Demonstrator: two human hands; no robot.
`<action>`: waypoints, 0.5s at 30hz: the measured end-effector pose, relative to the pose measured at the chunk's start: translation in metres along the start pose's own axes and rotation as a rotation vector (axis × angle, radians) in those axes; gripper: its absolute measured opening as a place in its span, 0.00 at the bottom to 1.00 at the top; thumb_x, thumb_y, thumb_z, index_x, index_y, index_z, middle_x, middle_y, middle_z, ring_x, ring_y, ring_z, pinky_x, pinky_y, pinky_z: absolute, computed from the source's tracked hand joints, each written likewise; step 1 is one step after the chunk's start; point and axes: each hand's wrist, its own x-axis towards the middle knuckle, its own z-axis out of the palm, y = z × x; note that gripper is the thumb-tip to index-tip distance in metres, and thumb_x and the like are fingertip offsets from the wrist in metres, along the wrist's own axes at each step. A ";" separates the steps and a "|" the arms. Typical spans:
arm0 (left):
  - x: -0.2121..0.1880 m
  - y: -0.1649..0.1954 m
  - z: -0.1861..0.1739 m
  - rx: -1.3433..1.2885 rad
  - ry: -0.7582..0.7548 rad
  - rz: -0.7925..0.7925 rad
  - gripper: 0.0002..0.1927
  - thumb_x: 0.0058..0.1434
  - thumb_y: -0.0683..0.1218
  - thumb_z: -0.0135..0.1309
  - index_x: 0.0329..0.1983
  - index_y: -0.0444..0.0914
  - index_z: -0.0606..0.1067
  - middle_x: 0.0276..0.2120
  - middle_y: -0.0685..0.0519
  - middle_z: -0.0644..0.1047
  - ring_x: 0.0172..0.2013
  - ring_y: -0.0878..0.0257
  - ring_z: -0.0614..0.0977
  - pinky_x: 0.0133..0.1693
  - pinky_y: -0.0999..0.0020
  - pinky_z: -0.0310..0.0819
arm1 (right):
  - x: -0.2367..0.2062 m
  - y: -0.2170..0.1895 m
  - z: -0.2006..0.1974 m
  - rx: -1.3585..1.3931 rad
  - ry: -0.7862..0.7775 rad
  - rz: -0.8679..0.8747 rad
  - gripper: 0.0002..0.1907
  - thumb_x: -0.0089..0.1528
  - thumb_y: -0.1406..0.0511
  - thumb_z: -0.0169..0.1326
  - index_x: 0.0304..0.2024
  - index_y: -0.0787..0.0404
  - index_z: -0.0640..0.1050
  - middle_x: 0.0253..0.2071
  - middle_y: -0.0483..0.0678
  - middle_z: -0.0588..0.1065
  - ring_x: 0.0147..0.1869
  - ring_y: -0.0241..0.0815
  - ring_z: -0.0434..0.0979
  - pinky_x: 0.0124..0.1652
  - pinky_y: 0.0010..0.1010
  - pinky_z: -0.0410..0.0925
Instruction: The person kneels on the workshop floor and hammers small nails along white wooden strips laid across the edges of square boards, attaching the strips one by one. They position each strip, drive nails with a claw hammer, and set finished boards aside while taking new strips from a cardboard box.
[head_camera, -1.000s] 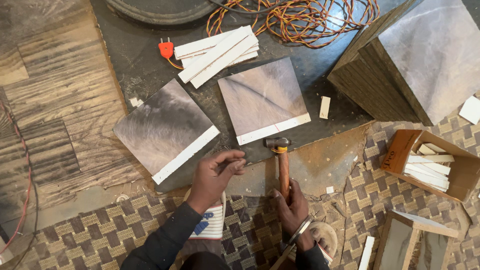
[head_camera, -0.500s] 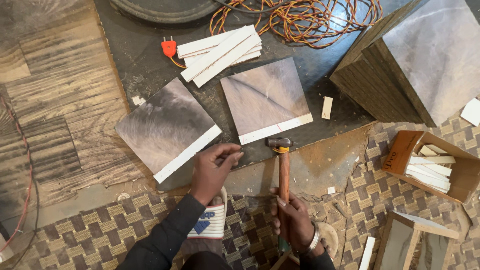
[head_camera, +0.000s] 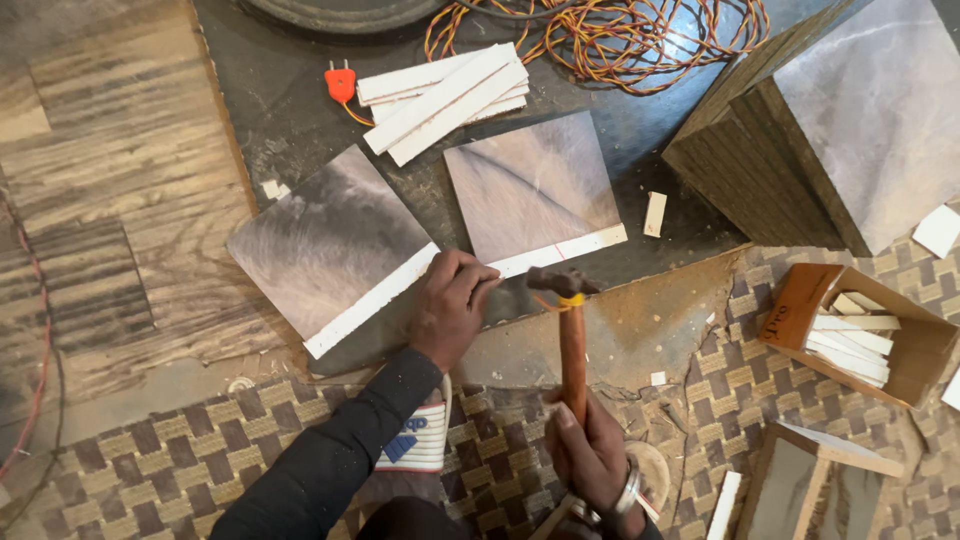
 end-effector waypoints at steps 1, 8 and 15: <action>-0.001 0.000 0.002 -0.011 -0.003 -0.029 0.04 0.63 0.39 0.60 0.38 0.34 0.79 0.37 0.47 0.73 0.38 0.52 0.77 0.40 0.57 0.72 | 0.003 -0.004 0.001 -0.216 0.039 -0.027 0.12 0.70 0.61 0.45 0.47 0.62 0.74 0.17 0.41 0.69 0.15 0.33 0.66 0.16 0.29 0.63; -0.005 -0.004 0.006 -0.062 0.001 -0.102 0.05 0.65 0.40 0.59 0.40 0.33 0.80 0.37 0.47 0.74 0.38 0.53 0.78 0.39 0.59 0.73 | 0.018 -0.019 0.016 -0.824 0.190 -0.010 0.13 0.67 0.59 0.49 0.48 0.60 0.72 0.19 0.52 0.73 0.19 0.50 0.74 0.21 0.44 0.65; -0.005 -0.001 0.007 -0.112 0.062 -0.138 0.05 0.63 0.40 0.59 0.38 0.32 0.77 0.42 0.46 0.71 0.38 0.53 0.78 0.40 0.60 0.75 | 0.018 -0.010 0.014 -0.876 0.161 0.034 0.14 0.66 0.60 0.50 0.50 0.60 0.70 0.19 0.55 0.73 0.19 0.56 0.75 0.23 0.47 0.65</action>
